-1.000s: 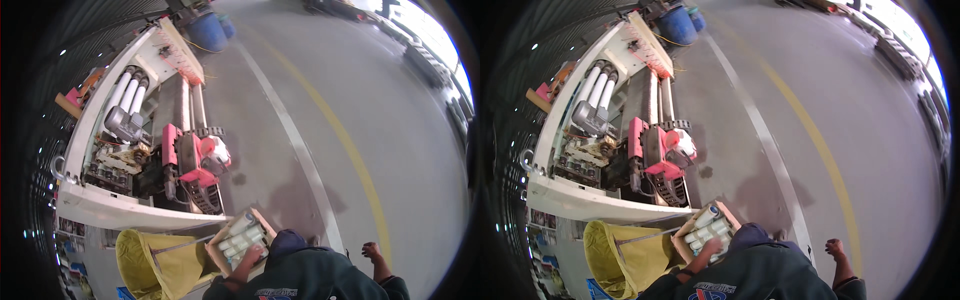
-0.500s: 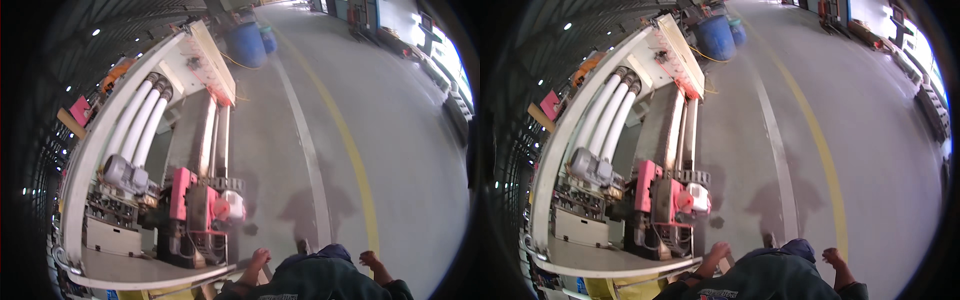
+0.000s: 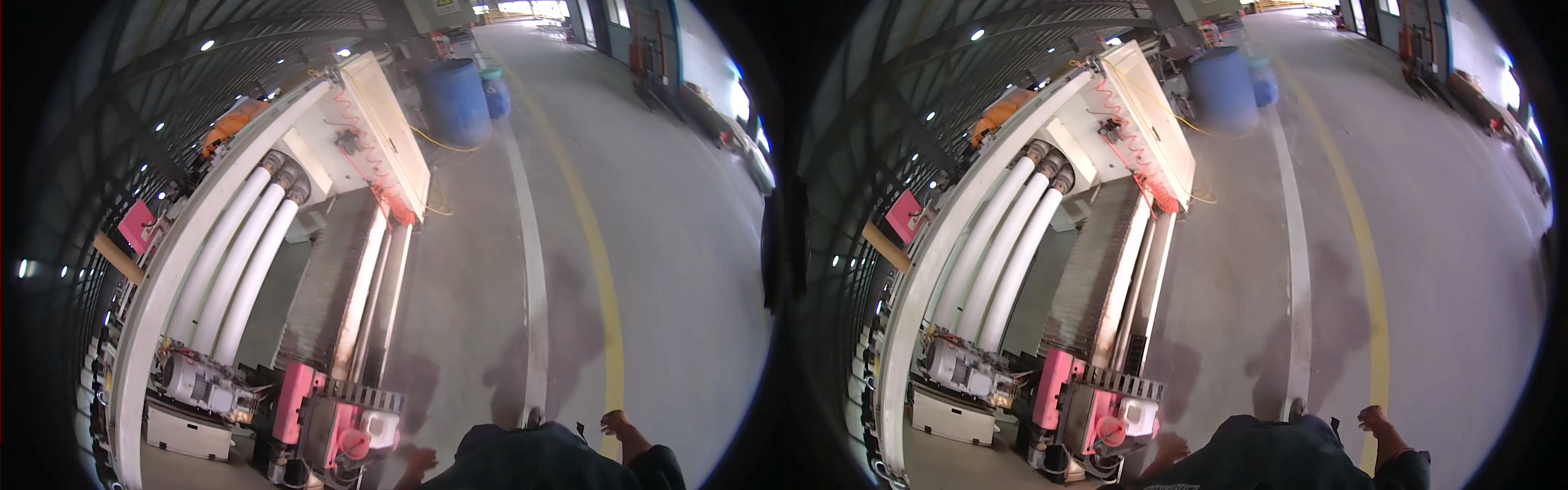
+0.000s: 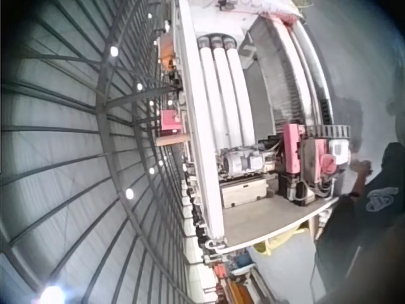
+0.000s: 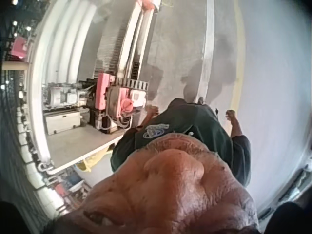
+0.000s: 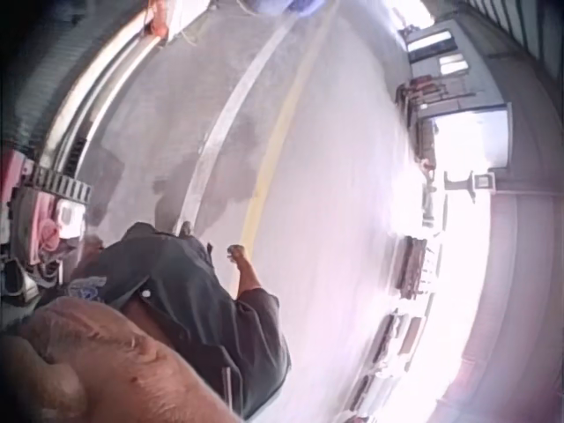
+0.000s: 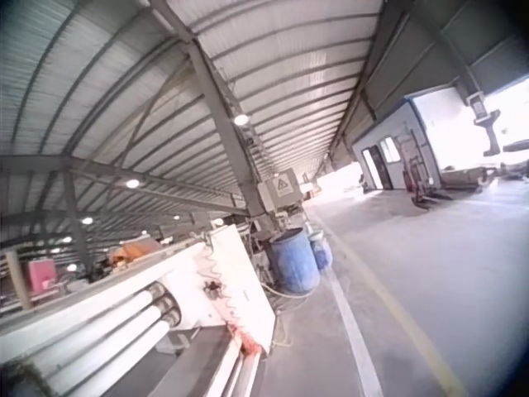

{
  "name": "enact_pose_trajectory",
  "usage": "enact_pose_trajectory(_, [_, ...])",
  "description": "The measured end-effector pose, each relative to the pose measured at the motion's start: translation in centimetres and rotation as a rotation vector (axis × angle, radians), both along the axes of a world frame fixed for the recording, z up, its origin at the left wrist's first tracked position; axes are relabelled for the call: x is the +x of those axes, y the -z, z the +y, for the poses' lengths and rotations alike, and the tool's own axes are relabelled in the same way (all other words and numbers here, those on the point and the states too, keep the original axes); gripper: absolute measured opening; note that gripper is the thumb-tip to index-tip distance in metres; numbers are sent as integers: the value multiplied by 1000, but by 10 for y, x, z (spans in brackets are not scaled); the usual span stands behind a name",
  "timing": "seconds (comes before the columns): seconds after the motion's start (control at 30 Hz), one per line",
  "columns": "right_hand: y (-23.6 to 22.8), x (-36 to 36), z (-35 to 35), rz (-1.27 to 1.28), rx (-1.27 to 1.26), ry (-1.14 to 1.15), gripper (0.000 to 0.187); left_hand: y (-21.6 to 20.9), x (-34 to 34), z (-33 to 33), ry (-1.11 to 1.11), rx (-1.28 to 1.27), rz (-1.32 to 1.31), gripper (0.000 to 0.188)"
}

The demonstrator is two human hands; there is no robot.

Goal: The worker uses an air nozzle to clean a machine, then removes finished rolls of white mesh and replaces them with new rolls on the spindle.

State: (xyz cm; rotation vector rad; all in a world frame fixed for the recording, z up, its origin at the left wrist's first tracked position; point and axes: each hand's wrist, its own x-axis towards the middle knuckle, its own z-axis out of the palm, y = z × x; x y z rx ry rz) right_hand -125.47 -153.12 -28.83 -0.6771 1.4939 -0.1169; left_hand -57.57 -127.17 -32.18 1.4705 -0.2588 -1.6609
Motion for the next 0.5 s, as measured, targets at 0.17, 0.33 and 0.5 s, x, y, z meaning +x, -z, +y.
enact_pose_trajectory(0.17, [-81, 117, -237, 159, -275, -90, 15, 14, 9, -53, 468, -466, -1203, 27])
enact_pose_trajectory(0.33, [-65, 212, -401, 26, -420, -30, 20, 4, 41, -209, 455, -290, -995, 27])
enact_pose_trajectory(0.5, [-70, 319, -490, -90, -217, -273, 23, -3, 168, -383, 18, -228, -140, 25])
